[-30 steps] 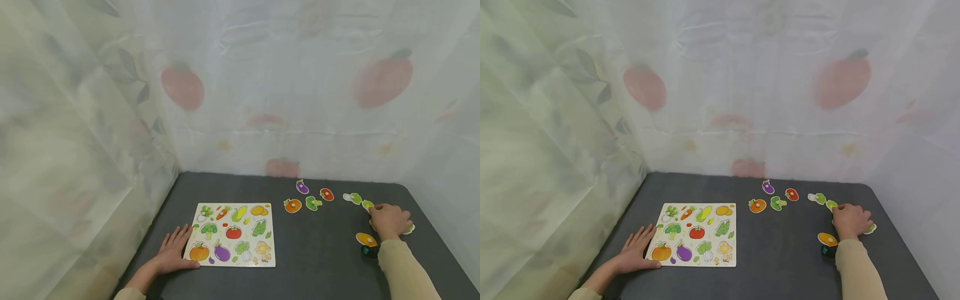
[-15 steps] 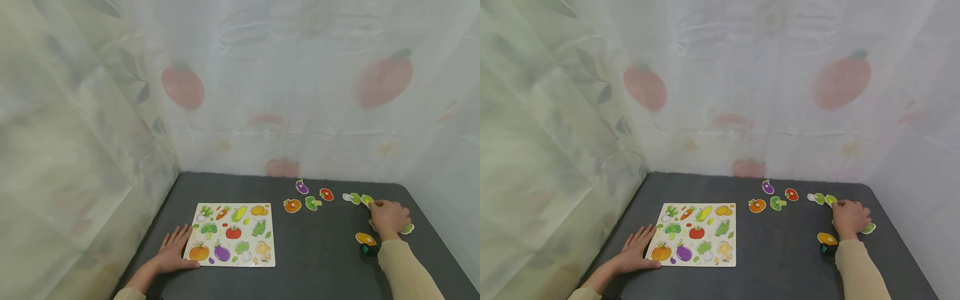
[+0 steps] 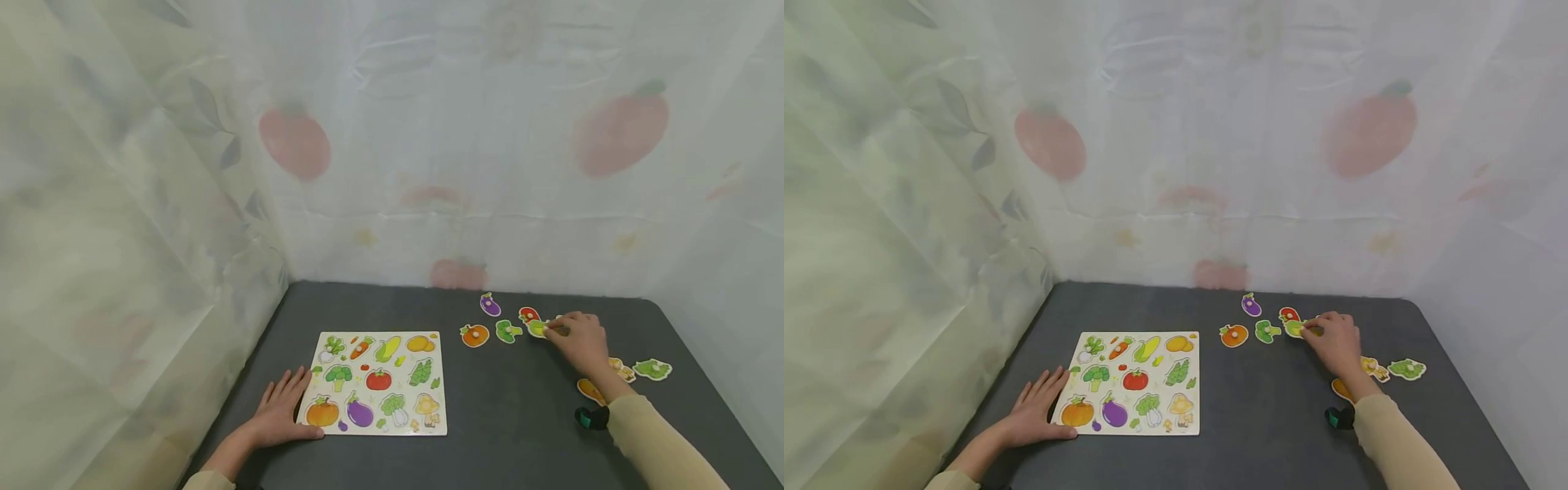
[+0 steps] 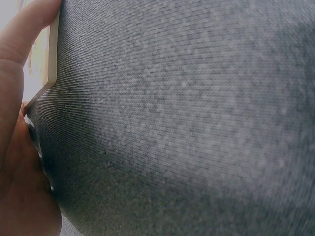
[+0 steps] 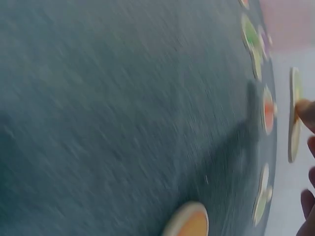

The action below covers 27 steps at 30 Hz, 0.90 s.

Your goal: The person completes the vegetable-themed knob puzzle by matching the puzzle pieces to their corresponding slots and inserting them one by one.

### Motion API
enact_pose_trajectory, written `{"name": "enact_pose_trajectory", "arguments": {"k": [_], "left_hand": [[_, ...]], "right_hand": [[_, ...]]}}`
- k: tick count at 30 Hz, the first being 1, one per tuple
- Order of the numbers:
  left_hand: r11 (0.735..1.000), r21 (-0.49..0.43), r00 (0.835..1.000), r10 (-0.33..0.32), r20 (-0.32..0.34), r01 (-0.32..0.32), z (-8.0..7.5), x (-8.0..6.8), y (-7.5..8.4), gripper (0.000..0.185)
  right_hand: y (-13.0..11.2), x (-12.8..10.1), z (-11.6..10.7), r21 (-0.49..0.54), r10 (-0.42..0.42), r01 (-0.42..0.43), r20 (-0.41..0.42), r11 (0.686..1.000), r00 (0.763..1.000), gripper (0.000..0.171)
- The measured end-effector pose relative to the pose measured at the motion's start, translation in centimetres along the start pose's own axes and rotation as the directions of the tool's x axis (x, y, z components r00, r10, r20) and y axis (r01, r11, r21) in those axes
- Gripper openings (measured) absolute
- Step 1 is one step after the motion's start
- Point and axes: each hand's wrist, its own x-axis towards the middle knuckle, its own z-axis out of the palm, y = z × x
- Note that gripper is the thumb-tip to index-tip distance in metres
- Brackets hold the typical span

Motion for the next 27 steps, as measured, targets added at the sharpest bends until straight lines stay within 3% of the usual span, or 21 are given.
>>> {"name": "enact_pose_trajectory", "arguments": {"k": [4, 10, 18, 23, 27], "left_hand": [[1.0, 0.002, 1.0, 0.0, 0.0, 0.0, 0.0, 0.0, 0.0, 0.13], [1.0, 0.008, 1.0, 0.005, -0.006, -0.005, 0.0, 0.0, 0.1, 0.129], [1.0, 0.006, 1.0, 0.01, -0.01, -0.01, -0.1, 0.0, 0.1, 0.129], [1.0, 0.009, 1.0, 0.01, -0.009, -0.01, 0.0, 0.0, 0.1, 0.13], [1.0, 0.015, 1.0, 0.009, -0.011, -0.009, 0.0, 0.0, 0.0, 0.13]], "right_hand": [[-1.6, -0.2, 1.4, 0.029, -0.132, 0.13, 0.07, 0.991, 0.989, 0.013], [-3.7, -1.3, 2.9, 0.093, -0.256, 0.242, 0.18, 0.966, 0.95, 0.007], [-4.7, -2.3, 3.6, 0.125, -0.439, 0.422, 0.187, 0.898, 0.879, 0.011], [-4.6, -2.7, 3.7, 0.131, -0.504, 0.487, 0.176, 0.863, 0.846, 0.014], [-4.5, -3.0, 3.9, 0.131, -0.493, 0.475, 0.209, 0.87, 0.845, 0.013]]}}
